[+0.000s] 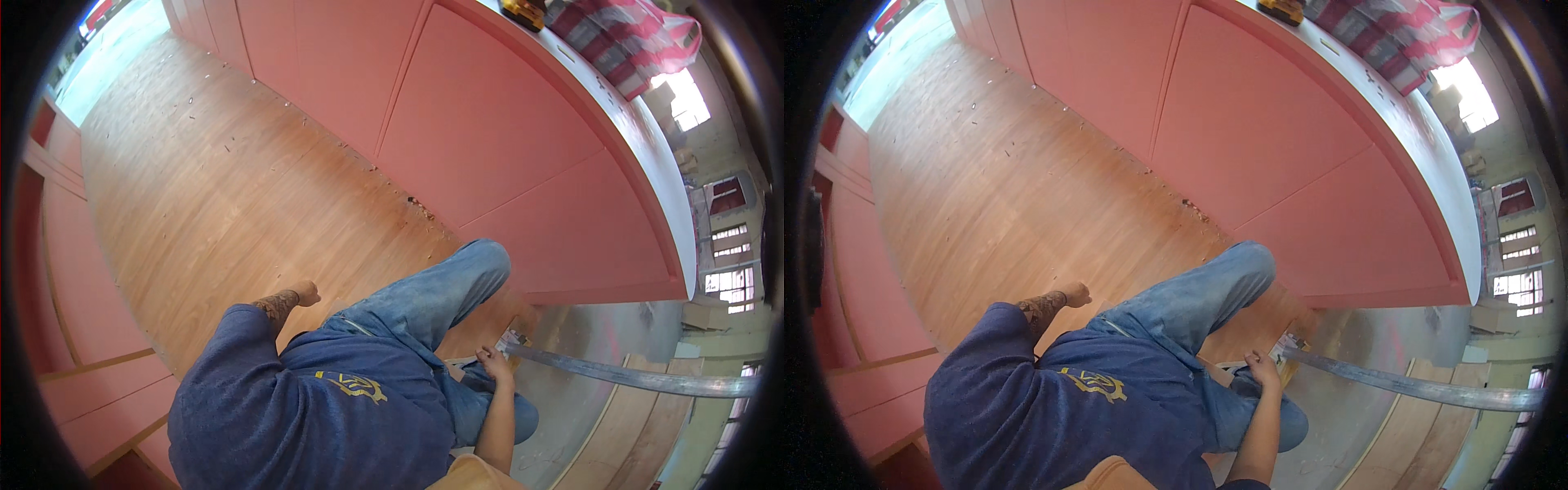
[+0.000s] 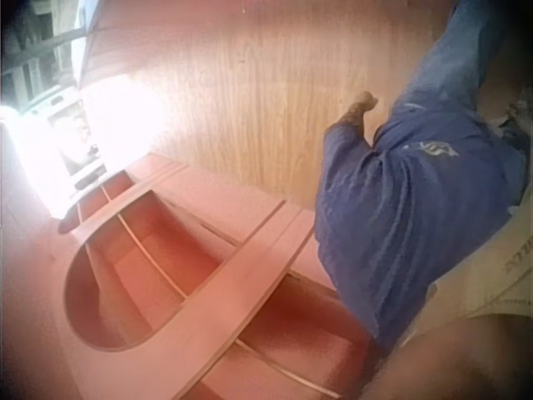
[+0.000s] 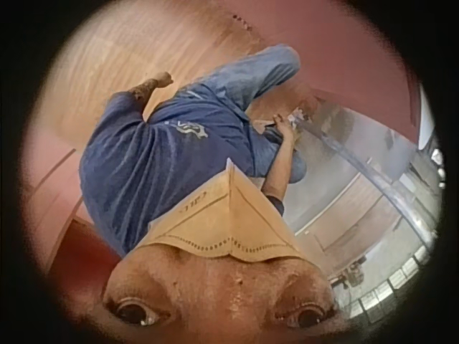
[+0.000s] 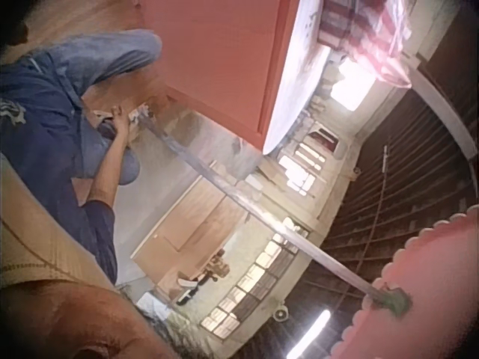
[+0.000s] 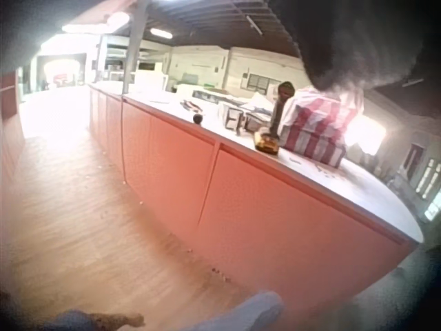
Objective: Installing and adjusting hardware hinges on a pink cabinet door using a power drill and a screwdriver.
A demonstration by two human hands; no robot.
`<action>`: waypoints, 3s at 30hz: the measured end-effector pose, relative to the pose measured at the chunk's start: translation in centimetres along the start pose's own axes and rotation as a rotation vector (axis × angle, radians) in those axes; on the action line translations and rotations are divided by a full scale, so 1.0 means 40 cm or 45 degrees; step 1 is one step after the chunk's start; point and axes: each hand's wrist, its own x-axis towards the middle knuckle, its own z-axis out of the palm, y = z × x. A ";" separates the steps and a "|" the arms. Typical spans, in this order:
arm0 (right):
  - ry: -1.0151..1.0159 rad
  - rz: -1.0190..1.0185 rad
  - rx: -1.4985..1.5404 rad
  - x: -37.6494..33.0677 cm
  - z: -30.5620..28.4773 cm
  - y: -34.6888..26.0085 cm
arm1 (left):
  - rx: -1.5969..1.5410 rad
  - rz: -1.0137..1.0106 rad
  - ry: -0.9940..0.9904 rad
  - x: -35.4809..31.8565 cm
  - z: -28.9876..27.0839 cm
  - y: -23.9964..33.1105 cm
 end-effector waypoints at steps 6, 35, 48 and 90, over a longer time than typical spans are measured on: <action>0.060 -0.035 -0.008 0.019 0.000 0.069 | 0.019 0.012 -0.035 0.029 0.043 0.006; 0.053 -0.005 0.047 -0.036 -0.012 -0.054 | 0.239 0.250 0.085 0.005 -0.051 0.026; 0.052 0.043 0.057 -0.063 -0.013 -0.044 | 0.331 0.373 -0.038 0.024 -0.090 0.048; 0.523 -0.326 0.086 -0.090 -0.057 -0.153 | 0.452 0.813 1.692 0.108 -1.541 0.999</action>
